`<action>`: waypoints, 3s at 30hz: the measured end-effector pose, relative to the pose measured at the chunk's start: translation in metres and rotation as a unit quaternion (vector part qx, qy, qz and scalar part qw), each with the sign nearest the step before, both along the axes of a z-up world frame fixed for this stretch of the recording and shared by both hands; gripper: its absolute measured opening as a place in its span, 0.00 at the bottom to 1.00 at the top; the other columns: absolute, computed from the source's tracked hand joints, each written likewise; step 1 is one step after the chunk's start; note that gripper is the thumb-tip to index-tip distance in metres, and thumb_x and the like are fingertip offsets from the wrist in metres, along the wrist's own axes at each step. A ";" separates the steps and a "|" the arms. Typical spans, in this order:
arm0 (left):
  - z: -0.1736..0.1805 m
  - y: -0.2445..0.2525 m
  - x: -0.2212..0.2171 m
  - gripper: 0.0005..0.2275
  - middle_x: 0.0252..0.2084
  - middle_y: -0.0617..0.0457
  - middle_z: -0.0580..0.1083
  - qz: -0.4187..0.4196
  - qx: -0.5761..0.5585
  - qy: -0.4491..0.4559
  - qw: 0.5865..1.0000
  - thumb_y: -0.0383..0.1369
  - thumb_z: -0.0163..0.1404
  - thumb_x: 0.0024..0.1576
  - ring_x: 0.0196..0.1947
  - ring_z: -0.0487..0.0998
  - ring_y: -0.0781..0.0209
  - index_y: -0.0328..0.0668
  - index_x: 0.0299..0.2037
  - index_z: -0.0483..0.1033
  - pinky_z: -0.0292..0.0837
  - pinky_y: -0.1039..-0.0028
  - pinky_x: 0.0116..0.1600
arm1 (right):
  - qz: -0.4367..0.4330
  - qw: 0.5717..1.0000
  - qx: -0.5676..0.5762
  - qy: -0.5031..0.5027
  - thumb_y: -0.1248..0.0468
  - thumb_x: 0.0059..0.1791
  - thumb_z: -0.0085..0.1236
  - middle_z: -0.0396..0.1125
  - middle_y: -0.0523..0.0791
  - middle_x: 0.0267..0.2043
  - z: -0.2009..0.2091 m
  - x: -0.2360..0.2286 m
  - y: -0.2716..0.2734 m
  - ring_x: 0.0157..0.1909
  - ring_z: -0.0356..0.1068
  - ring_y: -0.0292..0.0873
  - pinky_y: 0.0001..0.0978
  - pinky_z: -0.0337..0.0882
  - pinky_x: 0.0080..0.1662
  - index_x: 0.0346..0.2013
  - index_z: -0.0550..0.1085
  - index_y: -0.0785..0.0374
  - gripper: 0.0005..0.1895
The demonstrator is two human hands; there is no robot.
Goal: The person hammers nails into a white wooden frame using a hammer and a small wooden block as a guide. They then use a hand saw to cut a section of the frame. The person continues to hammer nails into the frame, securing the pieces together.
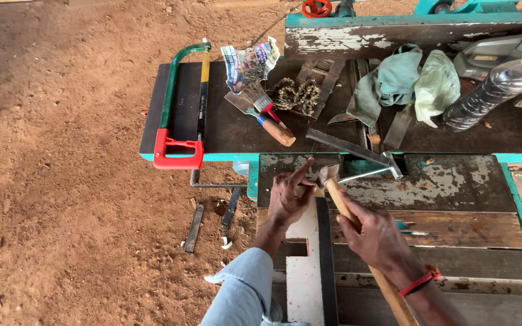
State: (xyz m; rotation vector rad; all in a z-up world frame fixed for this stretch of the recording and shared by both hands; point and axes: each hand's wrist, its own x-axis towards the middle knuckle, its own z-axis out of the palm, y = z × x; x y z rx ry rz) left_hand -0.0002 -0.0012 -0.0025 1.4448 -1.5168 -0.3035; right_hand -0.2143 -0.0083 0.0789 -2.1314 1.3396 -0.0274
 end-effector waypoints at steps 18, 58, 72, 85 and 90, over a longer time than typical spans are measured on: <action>-0.003 -0.001 0.001 0.29 0.37 0.55 0.83 -0.021 0.033 0.029 0.999 0.29 0.58 0.54 0.41 0.84 0.56 0.43 0.69 0.68 0.72 0.64 0.62 | -0.044 0.995 0.041 0.075 0.49 0.56 0.47 0.79 0.51 0.28 0.004 0.007 0.013 0.21 0.71 0.51 0.40 0.73 0.22 0.75 0.60 0.51 0.32; 0.031 -0.034 0.009 0.10 0.44 0.44 0.81 0.119 0.411 -0.036 0.903 0.36 0.69 0.44 0.49 0.81 0.46 0.49 0.34 0.86 0.79 0.61 0.51 | 0.015 0.997 -0.052 -0.046 0.58 0.52 0.53 0.78 0.52 0.38 0.008 0.007 0.006 0.29 0.81 0.43 0.36 0.80 0.30 0.69 0.67 0.55 0.29; 0.033 -0.032 0.011 0.11 0.44 0.45 0.81 0.105 0.439 -0.034 0.892 0.36 0.69 0.45 0.47 0.84 0.50 0.47 0.36 0.86 0.81 0.63 0.50 | 0.088 0.962 -0.206 -0.156 0.63 0.46 0.60 0.78 0.53 0.36 -0.003 -0.001 0.005 0.26 0.79 0.45 0.36 0.80 0.33 0.61 0.72 0.63 0.27; 0.033 0.040 -0.049 0.56 0.68 0.25 0.53 0.236 0.333 -0.105 0.907 0.66 0.64 0.43 0.69 0.54 0.27 0.36 0.71 0.48 0.62 0.40 0.60 | -0.143 0.939 -0.312 0.032 0.51 0.48 0.60 0.74 0.44 0.43 -0.059 -0.149 -0.050 0.33 0.75 0.40 0.36 0.78 0.33 0.70 0.70 0.40 0.33; 0.043 0.047 -0.071 0.62 0.66 0.28 0.52 0.243 0.376 -0.134 0.884 0.58 0.68 0.34 0.64 0.55 0.33 0.38 0.73 0.40 0.55 0.46 0.63 | -0.177 0.905 -0.337 0.187 0.42 0.46 0.61 0.75 0.41 0.50 -0.054 -0.193 -0.065 0.41 0.78 0.47 0.46 0.79 0.40 0.67 0.73 0.32 0.33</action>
